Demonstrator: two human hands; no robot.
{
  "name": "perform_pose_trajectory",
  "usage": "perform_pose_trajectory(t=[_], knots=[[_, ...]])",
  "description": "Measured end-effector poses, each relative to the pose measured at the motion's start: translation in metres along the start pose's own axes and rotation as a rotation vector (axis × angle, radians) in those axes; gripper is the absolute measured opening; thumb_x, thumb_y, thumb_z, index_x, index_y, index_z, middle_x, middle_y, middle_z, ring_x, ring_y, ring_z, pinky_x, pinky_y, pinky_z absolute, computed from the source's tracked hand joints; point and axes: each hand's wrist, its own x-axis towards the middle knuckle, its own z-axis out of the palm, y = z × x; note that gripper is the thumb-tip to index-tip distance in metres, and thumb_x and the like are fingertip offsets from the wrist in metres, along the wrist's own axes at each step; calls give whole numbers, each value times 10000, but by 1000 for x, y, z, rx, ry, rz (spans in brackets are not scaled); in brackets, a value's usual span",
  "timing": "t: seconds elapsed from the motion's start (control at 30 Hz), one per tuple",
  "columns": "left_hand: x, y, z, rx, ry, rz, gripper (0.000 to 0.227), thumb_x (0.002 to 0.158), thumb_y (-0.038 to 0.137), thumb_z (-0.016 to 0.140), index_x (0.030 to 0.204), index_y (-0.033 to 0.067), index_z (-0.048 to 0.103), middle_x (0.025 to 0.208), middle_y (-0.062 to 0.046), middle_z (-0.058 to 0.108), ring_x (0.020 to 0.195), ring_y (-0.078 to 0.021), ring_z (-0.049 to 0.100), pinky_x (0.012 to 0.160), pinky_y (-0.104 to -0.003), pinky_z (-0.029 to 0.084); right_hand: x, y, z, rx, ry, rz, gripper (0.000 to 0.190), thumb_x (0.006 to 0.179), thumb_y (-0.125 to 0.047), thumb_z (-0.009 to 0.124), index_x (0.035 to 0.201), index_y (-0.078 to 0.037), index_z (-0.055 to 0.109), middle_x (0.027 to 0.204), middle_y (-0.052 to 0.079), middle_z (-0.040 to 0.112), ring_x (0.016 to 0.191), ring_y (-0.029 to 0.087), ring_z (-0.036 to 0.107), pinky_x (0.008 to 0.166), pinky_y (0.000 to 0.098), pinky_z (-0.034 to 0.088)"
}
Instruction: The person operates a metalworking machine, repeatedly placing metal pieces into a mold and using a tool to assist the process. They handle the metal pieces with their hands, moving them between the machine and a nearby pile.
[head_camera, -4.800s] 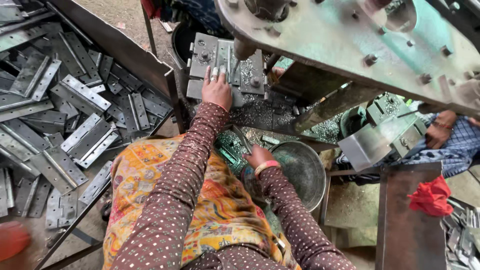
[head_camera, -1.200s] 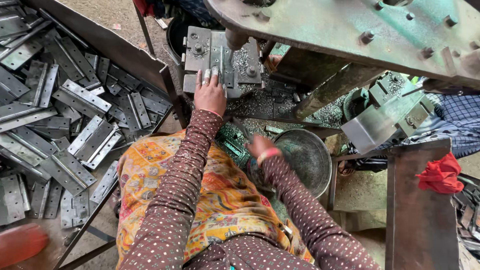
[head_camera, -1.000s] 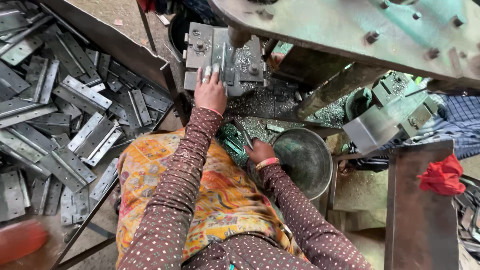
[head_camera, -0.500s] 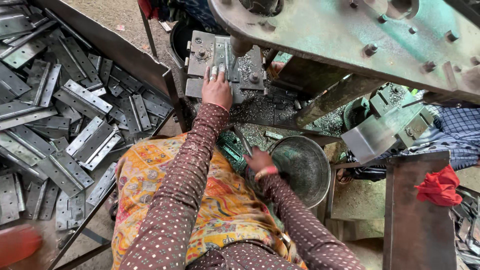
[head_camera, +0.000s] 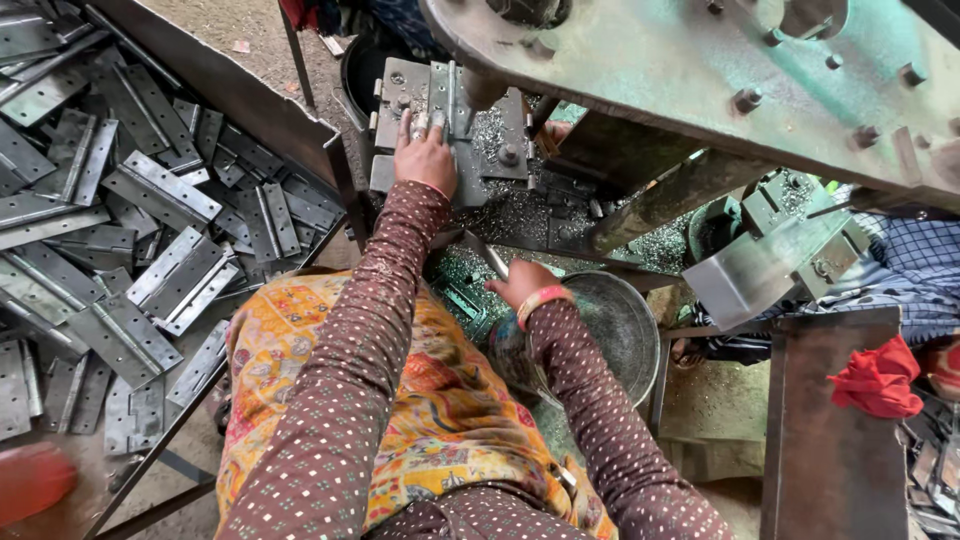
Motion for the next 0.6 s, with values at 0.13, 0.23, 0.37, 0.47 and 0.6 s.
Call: perform_pose_trajectory(t=[0.13, 0.23, 0.37, 0.47, 0.6], knots=[[1, -2, 4, -27, 71, 24, 349, 1024, 274, 498, 990, 93, 794, 1450, -149, 570, 1356, -284, 513, 1245, -500, 84, -1, 33, 94, 3, 198, -176, 417, 963, -438, 615, 1066, -38, 679, 890, 210, 707, 760, 397, 695, 673, 524, 549], [-1, -8, 8, -63, 159, 44, 253, 929, 230, 579, 934, 104, 798, 1385, -157, 607, 1294, -290, 550, 1206, -501, 117, 3, 51, 114, -292, 293, -412, 301, 1009, -343, 560, 1087, -84, 690, 900, 214, 698, 727, 420, 687, 609, 556, 542], [-22, -6, -12, -160, 16, 18, 224, 985, 221, 591, 905, 106, 766, 1259, -100, 660, 1131, -270, 640, 1141, -556, 311, -1, 46, 118, 146, 363, -92, 484, 907, -540, 649, 953, -59, 662, 829, 262, 701, 818, 481, 666, 695, 580, 511], [-79, -31, -27, -238, 419, 78, 182, 897, 258, 644, 963, 120, 742, 1156, -67, 651, 1133, -235, 616, 1137, -501, 338, 0, 38, 86, 114, 270, -58, 535, 869, -558, 692, 957, -31, 668, 875, 283, 699, 871, 492, 668, 747, 574, 519], [-153, -113, -12, -233, 641, -225, 183, 941, 223, 648, 1106, 154, 685, 1136, -55, 668, 1090, -258, 624, 1044, -431, 445, -9, 20, 25, 26, 199, -22, 560, 835, -580, 690, 1015, -49, 697, 951, 241, 723, 902, 453, 695, 776, 544, 528]])
